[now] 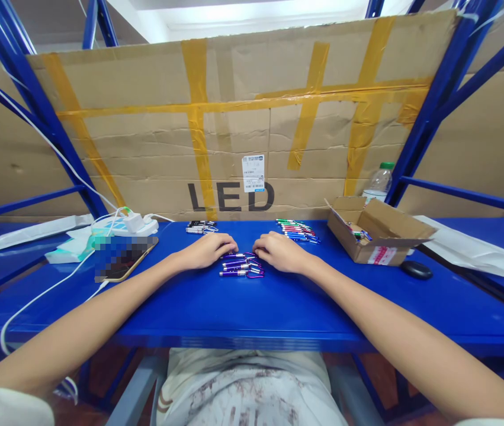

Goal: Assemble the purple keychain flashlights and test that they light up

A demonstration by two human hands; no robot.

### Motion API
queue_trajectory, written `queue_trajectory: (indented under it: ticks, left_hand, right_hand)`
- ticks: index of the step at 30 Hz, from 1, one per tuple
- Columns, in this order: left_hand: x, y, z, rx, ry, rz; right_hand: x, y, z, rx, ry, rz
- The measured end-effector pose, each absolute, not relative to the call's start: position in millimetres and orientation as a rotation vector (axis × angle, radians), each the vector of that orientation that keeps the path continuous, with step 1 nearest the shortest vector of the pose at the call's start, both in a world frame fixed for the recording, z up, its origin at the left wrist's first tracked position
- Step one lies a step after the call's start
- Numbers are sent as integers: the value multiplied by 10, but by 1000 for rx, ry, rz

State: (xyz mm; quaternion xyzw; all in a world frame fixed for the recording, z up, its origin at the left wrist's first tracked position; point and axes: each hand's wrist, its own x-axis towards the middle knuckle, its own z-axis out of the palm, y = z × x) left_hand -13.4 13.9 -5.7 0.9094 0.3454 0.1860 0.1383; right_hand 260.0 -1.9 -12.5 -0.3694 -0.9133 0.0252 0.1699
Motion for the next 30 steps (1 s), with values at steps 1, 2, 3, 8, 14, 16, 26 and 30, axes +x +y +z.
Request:
queue_trajectory:
  ticks: [1,2,3,8,14,16,26,30]
  left_hand:
    - [-131,133,-49,2614,997,538]
    - [-128,126,-40,2599,993,539]
    - [-125,119,-33,2585,985,539]
    - [-110,94,-9,2518,934,540]
    - [-110,57,24,2447,919,526]
    - [-113,26,49,2431,932,482]
    - [-96,-81,90,2622,917,297]
    - [-103,-60,79,2628,921,334]
  right_hand:
    - [2602,-24,-118,-1054,-2591,71]
    - [2602,-30,-112,-1056,-2587,73]
    - [2601,-36,-106,-1054,-2585,77]
    - [2579,-64,-98,-999,-2586,129]
    - [2578,-72,-114,-952,-2608,174]
    - [2588,-63,-116,-959,-2621,178]
    - [2573,-126,-51,-1014,-2629,262]
    - [2591,-136,-34,-1021,-2636,339]
